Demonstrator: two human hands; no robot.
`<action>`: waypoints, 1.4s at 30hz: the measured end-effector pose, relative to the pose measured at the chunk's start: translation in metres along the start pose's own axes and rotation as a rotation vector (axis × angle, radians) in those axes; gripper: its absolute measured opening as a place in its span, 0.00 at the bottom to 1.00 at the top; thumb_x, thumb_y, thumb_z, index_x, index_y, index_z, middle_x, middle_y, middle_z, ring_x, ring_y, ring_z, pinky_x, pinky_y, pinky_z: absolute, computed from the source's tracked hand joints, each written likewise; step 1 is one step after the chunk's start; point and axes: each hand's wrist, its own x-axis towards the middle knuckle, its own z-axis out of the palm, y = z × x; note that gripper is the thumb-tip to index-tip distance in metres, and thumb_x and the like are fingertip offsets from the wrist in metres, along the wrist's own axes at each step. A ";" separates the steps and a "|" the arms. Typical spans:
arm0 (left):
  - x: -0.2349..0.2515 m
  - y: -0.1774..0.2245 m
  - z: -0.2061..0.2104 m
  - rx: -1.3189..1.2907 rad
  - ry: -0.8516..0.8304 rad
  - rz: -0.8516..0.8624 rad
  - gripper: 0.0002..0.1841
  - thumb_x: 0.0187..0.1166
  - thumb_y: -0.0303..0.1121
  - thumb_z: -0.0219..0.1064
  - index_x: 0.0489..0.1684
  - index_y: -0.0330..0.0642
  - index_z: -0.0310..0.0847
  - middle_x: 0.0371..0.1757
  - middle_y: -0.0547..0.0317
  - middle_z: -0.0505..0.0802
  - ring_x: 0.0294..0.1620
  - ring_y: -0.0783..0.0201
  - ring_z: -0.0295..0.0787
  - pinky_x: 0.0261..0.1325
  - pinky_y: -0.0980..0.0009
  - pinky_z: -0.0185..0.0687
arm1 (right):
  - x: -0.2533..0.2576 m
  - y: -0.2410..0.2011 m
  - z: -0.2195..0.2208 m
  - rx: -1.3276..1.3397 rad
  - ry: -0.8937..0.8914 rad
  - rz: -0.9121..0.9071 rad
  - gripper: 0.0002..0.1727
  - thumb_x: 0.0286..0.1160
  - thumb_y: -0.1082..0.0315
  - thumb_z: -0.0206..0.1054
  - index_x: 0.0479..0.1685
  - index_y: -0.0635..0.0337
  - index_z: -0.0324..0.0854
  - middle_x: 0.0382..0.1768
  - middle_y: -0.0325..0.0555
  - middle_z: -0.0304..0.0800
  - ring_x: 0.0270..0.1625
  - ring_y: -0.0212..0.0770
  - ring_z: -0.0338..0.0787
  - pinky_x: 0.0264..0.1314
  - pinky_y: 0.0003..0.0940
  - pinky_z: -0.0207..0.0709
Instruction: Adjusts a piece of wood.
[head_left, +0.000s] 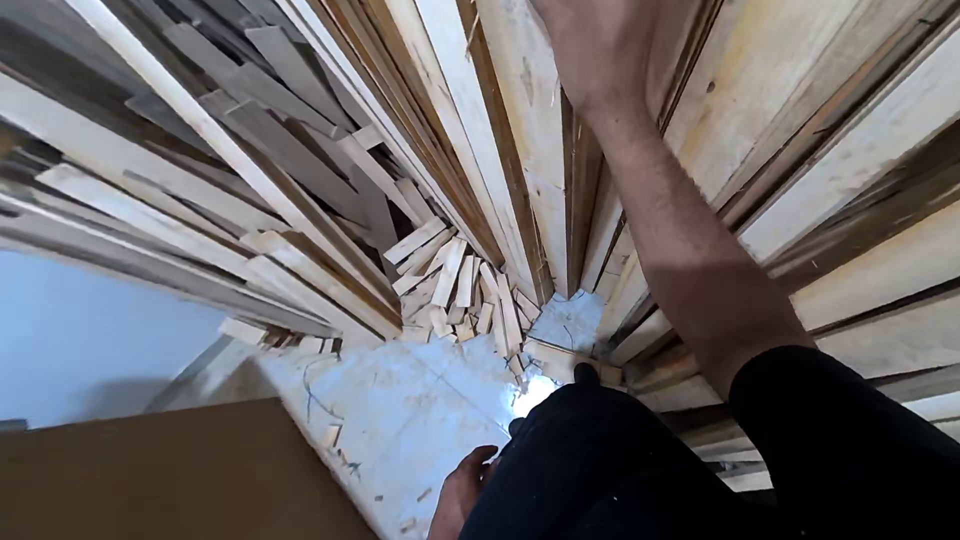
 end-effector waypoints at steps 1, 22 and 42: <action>0.000 -0.001 -0.001 -0.006 -0.003 -0.005 0.21 0.84 0.47 0.65 0.68 0.47 0.85 0.56 0.54 0.96 0.53 0.59 0.96 0.64 0.52 0.88 | -0.007 -0.004 0.001 -0.044 0.015 0.003 0.13 0.55 0.66 0.86 0.18 0.56 0.84 0.16 0.37 0.80 0.20 0.32 0.80 0.27 0.34 0.79; 0.010 0.012 -0.068 -0.265 0.214 0.215 0.20 0.82 0.50 0.66 0.63 0.50 0.87 0.52 0.65 0.96 0.50 0.71 0.94 0.58 0.64 0.91 | -0.058 -0.034 -0.008 0.136 0.022 0.000 0.35 0.53 0.52 0.88 0.48 0.68 0.75 0.34 0.45 0.83 0.33 0.33 0.85 0.37 0.31 0.84; 0.009 0.344 -0.248 -0.530 0.187 1.479 0.38 0.79 0.68 0.59 0.70 0.41 0.70 0.58 0.65 0.88 0.63 0.69 0.86 0.70 0.63 0.85 | -0.104 -0.057 -0.038 0.264 -0.025 -0.078 0.59 0.53 0.39 0.85 0.71 0.81 0.63 0.54 0.55 0.84 0.55 0.37 0.90 0.61 0.35 0.90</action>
